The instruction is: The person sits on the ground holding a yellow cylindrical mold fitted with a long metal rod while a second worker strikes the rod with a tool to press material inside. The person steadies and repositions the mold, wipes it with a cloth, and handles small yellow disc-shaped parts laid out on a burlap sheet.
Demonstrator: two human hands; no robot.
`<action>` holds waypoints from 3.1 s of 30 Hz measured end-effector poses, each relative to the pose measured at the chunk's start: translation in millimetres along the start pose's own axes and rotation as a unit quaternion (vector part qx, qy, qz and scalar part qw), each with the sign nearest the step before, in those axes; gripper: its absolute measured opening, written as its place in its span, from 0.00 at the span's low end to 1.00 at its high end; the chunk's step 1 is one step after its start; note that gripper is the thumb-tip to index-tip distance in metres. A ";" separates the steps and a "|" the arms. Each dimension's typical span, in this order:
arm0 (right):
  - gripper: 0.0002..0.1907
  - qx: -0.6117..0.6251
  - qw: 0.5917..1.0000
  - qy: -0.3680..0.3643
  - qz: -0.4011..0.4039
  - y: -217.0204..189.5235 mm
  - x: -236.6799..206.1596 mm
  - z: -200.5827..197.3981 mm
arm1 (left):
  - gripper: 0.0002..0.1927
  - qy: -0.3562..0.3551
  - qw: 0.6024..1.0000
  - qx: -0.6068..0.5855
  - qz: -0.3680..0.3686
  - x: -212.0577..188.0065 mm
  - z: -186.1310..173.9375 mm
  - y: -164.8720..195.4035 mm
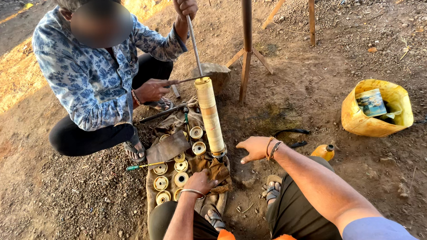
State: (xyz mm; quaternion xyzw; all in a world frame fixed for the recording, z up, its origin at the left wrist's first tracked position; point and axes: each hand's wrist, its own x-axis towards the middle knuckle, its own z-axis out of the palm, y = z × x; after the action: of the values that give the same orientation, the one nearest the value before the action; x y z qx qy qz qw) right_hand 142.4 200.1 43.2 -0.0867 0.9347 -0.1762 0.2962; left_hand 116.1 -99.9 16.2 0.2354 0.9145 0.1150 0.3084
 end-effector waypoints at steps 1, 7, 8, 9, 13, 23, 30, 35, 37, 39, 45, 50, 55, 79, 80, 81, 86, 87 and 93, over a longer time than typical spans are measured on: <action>0.44 -0.003 1.000 -0.007 0.006 -0.6 0.2 0.2 | 0.30 -0.002 1.000 -0.002 -0.002 -0.1 -0.3 0.6; 0.44 -0.008 1.000 -0.017 0.013 -1.5 -0.8 0.4 | 0.30 0.000 1.000 -0.008 -0.003 -0.8 -0.2 0.8; 0.44 -0.006 1.000 -0.017 0.016 -1.4 -1.0 0.2 | 0.30 0.001 1.000 -0.006 -0.001 -0.7 0.0 0.5; 0.44 -0.008 1.000 -0.014 0.012 -1.4 -1.2 0.2 | 0.31 0.003 1.000 -0.005 0.000 -0.6 0.4 0.3; 0.44 -0.009 1.000 -0.011 0.009 -0.9 -1.0 0.9 | 0.31 0.005 1.000 -0.004 0.005 0.1 1.4 -0.4; 0.44 -0.003 1.000 -0.014 0.010 1.0 -2.0 0.9 | 0.31 0.004 1.000 -0.002 0.001 -0.3 1.7 0.3; 0.44 -0.010 1.000 -0.017 0.009 -1.3 -3.2 0.0 | 0.31 -0.007 1.000 0.002 -0.008 1.5 2.8 1.7; 0.44 -0.008 1.000 -0.022 0.017 -0.1 -2.0 0.4 | 0.31 -0.010 1.000 0.005 -0.007 2.4 3.4 1.7; 0.44 -0.012 1.000 -0.018 0.007 0.7 -1.1 0.4 | 0.32 -0.009 1.000 0.005 -0.005 2.1 3.0 1.6; 0.44 -0.013 1.000 -0.015 0.003 1.1 -0.3 0.4 | 0.32 -0.008 1.000 0.004 -0.004 2.0 2.4 1.6; 0.43 -0.009 1.000 -0.023 0.013 0.2 -0.8 0.6 | 0.32 -0.009 1.000 0.003 -0.009 2.3 2.1 2.0; 0.43 -0.009 1.000 -0.014 0.008 0.2 -2.2 -0.3 | 0.32 -0.002 1.000 0.000 -0.003 2.2 2.4 1.5; 0.43 -0.012 1.000 -0.016 0.007 0.6 -2.6 -0.6 | 0.31 -0.006 1.000 0.003 -0.011 1.0 0.7 2.6; 0.25 0.037 0.973 0.220 0.055 -16.4 -12.7 -15.7 | 0.32 -0.046 0.999 0.028 -0.007 34.6 17.1 -14.0; 0.24 0.038 0.971 0.230 0.055 -21.5 -15.9 -18.4 | 0.32 -0.046 0.999 0.027 0.000 33.7 16.7 -12.5; 0.23 0.039 0.967 0.242 0.064 -27.2 -20.7 -21.5 | 0.31 -0.043 0.999 0.026 0.008 33.1 15.4 -10.7; 0.19 -0.055 0.939 0.337 0.050 -52.4 -56.2 -44.9 | 0.30 -0.027 0.999 0.032 0.025 32.7 6.8 1.9; 0.20 -0.078 0.942 0.322 0.046 -55.1 -62.4 -52.5 | 0.31 -0.026 0.999 0.038 0.030 32.7 5.8 4.1; 0.17 -0.204 0.957 0.175 0.108 -125.1 -139.2 -134.8 | 0.34 -0.047 0.999 0.021 0.012 31.5 1.0 13.2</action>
State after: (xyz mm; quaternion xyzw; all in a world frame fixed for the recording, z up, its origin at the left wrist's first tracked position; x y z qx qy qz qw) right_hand 183.5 159.3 266.4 -0.0114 0.9917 0.0385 0.1218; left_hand 99.5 -72.7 4.1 0.2578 0.8985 0.0880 0.3442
